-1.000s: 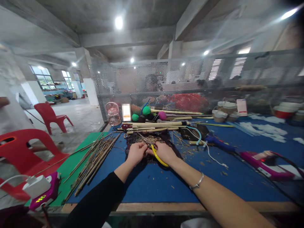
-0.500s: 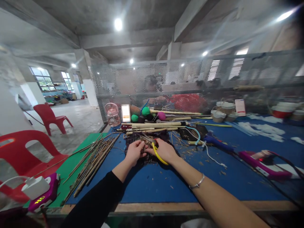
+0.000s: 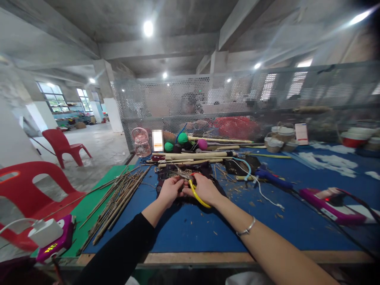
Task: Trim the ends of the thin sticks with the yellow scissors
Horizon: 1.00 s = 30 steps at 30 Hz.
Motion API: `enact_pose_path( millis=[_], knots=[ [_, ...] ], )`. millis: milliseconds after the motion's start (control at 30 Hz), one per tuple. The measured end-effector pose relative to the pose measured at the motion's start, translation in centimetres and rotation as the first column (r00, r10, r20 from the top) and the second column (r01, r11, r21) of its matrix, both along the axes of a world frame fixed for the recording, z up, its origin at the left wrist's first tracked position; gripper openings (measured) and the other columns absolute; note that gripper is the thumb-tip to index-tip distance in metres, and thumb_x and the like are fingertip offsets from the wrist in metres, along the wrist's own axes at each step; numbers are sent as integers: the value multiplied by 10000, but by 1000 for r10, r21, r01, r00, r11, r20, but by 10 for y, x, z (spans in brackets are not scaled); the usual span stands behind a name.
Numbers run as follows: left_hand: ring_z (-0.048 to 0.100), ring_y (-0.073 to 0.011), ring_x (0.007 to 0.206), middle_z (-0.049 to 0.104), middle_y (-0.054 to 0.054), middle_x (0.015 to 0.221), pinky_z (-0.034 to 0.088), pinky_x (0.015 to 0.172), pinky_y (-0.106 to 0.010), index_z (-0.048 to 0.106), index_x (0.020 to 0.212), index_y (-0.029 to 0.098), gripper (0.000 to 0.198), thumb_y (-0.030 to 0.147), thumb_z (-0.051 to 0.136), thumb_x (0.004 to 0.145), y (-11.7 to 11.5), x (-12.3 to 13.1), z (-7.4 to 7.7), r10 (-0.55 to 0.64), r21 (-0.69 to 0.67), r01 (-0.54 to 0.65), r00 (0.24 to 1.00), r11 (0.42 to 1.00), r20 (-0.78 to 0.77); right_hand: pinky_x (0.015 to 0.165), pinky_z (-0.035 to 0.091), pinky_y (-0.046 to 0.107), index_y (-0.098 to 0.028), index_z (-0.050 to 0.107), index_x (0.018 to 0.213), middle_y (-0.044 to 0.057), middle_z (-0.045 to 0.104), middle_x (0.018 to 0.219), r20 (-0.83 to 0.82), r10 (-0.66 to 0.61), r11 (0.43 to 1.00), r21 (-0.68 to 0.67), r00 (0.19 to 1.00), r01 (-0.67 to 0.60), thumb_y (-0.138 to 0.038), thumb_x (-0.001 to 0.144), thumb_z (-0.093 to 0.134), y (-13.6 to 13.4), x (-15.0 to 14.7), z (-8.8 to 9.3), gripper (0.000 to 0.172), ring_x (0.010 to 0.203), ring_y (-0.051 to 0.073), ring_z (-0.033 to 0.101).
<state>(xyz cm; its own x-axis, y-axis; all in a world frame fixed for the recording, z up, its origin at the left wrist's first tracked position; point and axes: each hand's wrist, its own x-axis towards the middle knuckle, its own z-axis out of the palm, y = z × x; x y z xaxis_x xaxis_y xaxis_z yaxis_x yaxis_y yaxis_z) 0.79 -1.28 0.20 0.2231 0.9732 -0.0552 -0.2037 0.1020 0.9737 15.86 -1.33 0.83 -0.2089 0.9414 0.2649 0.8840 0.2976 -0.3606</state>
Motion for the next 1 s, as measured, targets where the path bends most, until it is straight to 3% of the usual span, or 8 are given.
enact_pose_path(
  millis=[333, 667, 1000],
  knots=[
    [528, -65, 521, 611, -48, 735, 452, 420, -159, 592, 718, 113, 190, 302, 609, 710, -3, 1, 3, 101, 21, -100, 994, 995, -45, 567, 334, 249, -198, 546, 818, 74, 655, 816, 62, -67, 997, -43, 996, 70, -688, 701, 442, 2, 2, 2, 515, 736, 206, 609],
    [545, -69, 508, 653, -68, 786, 434, 404, -153, 625, 766, 115, 163, 265, 577, 727, -2, 4, -1, 60, 35, -55, 987, 998, -146, 641, 352, 263, -167, 494, 932, 97, 618, 880, 45, -23, 998, 66, 999, 20, -660, 643, 545, 3, -4, -1, 574, 842, 229, 593],
    [521, -66, 480, 636, -51, 719, 411, 380, -149, 589, 673, 117, 181, 296, 581, 704, -2, 4, -3, 113, 97, -98, 981, 990, -158, 611, 360, 268, -181, 502, 927, 88, 645, 841, 42, -59, 998, -34, 997, 61, -686, 649, 513, 3, -3, -4, 577, 807, 246, 616]
  ],
)
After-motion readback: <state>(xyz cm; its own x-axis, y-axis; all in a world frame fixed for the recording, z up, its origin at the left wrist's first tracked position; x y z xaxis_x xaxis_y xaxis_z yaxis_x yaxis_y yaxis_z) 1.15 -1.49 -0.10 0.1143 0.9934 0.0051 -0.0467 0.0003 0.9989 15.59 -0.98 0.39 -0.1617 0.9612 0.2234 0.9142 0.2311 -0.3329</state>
